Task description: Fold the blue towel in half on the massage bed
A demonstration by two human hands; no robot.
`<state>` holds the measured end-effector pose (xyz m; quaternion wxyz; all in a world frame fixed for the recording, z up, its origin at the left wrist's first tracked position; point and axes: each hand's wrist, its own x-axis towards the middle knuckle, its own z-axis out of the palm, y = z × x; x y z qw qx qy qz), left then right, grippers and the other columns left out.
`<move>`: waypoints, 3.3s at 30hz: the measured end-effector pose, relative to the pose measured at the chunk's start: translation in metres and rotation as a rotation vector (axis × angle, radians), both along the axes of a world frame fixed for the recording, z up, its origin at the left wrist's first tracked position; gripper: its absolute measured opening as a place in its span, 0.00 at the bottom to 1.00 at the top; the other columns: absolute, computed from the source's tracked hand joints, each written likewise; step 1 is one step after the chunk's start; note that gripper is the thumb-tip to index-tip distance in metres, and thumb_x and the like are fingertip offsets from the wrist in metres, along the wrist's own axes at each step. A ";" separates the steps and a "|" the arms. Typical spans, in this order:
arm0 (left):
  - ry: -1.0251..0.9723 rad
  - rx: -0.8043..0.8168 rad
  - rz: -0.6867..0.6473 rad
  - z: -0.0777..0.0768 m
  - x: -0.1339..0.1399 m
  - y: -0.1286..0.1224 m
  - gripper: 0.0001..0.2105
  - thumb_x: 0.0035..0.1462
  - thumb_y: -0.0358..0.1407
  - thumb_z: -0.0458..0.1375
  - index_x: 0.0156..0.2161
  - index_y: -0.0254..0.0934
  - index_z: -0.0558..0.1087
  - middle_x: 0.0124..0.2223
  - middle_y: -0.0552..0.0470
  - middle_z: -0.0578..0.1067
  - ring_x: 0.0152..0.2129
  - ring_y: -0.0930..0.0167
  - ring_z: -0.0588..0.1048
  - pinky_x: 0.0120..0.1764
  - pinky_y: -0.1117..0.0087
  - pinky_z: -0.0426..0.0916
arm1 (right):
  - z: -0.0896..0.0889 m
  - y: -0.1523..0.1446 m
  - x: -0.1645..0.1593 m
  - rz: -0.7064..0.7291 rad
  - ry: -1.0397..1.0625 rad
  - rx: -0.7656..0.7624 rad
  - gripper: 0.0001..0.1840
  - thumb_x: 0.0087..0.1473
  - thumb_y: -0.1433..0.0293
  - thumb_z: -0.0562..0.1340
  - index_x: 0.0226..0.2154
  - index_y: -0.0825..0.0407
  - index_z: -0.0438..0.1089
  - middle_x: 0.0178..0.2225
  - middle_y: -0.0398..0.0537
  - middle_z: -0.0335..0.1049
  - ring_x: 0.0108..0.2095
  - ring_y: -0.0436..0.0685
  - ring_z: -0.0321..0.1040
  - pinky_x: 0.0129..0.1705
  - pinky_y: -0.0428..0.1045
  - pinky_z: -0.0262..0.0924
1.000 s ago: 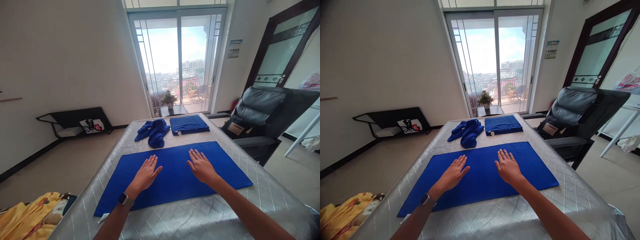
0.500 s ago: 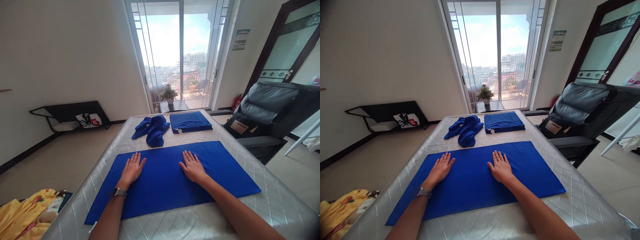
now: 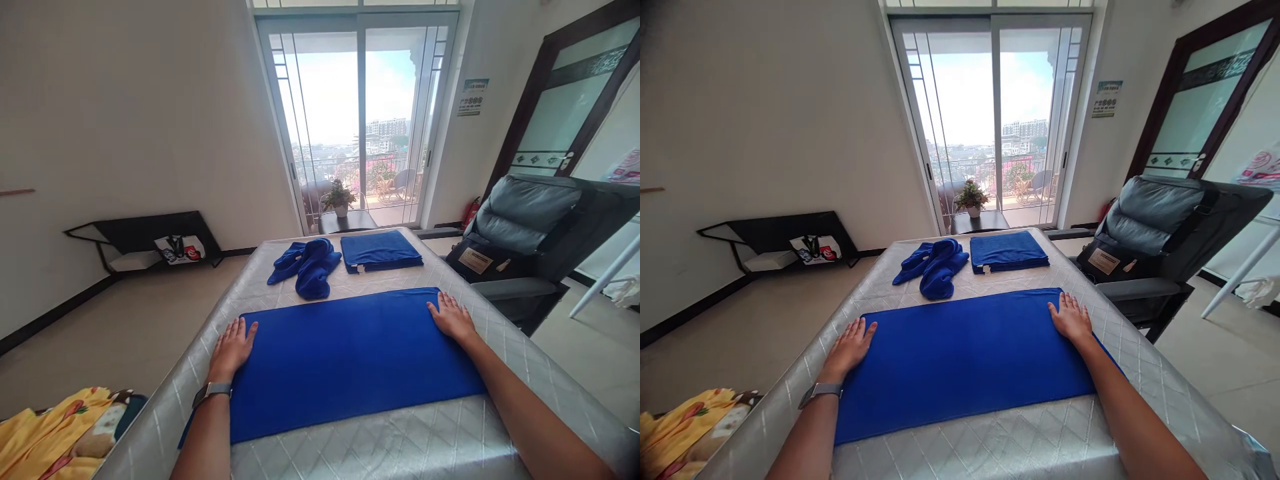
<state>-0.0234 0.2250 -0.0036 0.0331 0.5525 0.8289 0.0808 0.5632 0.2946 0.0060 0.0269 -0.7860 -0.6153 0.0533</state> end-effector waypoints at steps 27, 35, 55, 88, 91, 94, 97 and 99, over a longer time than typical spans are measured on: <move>-0.018 0.144 -0.718 0.001 0.220 0.043 0.33 0.69 0.53 0.35 0.69 0.34 0.57 0.70 0.42 0.57 0.68 0.62 0.53 0.68 0.54 0.49 | 0.008 -0.025 -0.209 0.691 0.191 0.129 0.32 0.67 0.61 0.42 0.70 0.55 0.50 0.71 0.50 0.44 0.71 0.56 0.38 0.70 0.55 0.31; 0.025 0.102 -0.605 0.004 0.152 0.040 0.29 0.71 0.49 0.38 0.70 0.38 0.54 0.71 0.42 0.56 0.68 0.63 0.54 0.67 0.51 0.50 | 0.010 -0.001 -0.137 0.592 0.120 0.055 0.35 0.68 0.55 0.40 0.71 0.54 0.46 0.72 0.48 0.41 0.71 0.55 0.35 0.70 0.56 0.29; 0.090 0.035 -0.187 -0.028 -0.025 0.036 0.33 0.67 0.48 0.36 0.70 0.31 0.53 0.71 0.45 0.54 0.69 0.61 0.51 0.67 0.52 0.50 | -0.007 0.033 0.018 0.221 -0.033 -0.007 0.38 0.67 0.56 0.38 0.71 0.60 0.43 0.72 0.51 0.39 0.71 0.59 0.35 0.70 0.58 0.35; 0.142 0.192 -0.168 -0.019 -0.028 0.025 0.31 0.67 0.44 0.37 0.68 0.25 0.57 0.70 0.36 0.58 0.67 0.58 0.56 0.67 0.50 0.49 | -0.018 0.038 0.028 0.322 0.037 0.249 0.33 0.65 0.68 0.42 0.67 0.65 0.52 0.69 0.60 0.50 0.69 0.62 0.45 0.70 0.59 0.41; 0.184 0.339 -0.217 -0.016 -0.030 0.027 0.29 0.63 0.32 0.37 0.67 0.25 0.59 0.67 0.38 0.63 0.66 0.62 0.59 0.66 0.56 0.54 | -0.018 0.040 0.028 0.445 0.167 0.349 0.34 0.60 0.76 0.44 0.68 0.64 0.52 0.68 0.58 0.52 0.69 0.59 0.46 0.70 0.55 0.44; 0.181 0.405 -0.281 -0.015 -0.029 0.029 0.32 0.56 0.25 0.39 0.66 0.27 0.60 0.66 0.43 0.67 0.65 0.65 0.61 0.66 0.61 0.57 | -0.015 0.039 0.022 0.550 0.265 0.397 0.39 0.55 0.81 0.45 0.69 0.59 0.50 0.69 0.53 0.51 0.69 0.57 0.44 0.70 0.56 0.45; 0.182 0.390 -0.312 -0.013 -0.025 0.031 0.32 0.53 0.24 0.40 0.64 0.26 0.63 0.65 0.42 0.68 0.65 0.63 0.62 0.66 0.59 0.57 | -0.011 0.035 0.013 0.593 0.303 0.412 0.41 0.54 0.83 0.46 0.69 0.53 0.51 0.70 0.50 0.47 0.69 0.57 0.43 0.69 0.57 0.47; 0.172 0.368 -0.325 -0.012 -0.022 0.032 0.32 0.52 0.23 0.41 0.63 0.26 0.65 0.63 0.42 0.70 0.64 0.62 0.63 0.66 0.57 0.57 | -0.008 0.032 0.009 0.597 0.307 0.418 0.41 0.53 0.84 0.45 0.69 0.51 0.52 0.71 0.50 0.45 0.69 0.57 0.43 0.69 0.57 0.47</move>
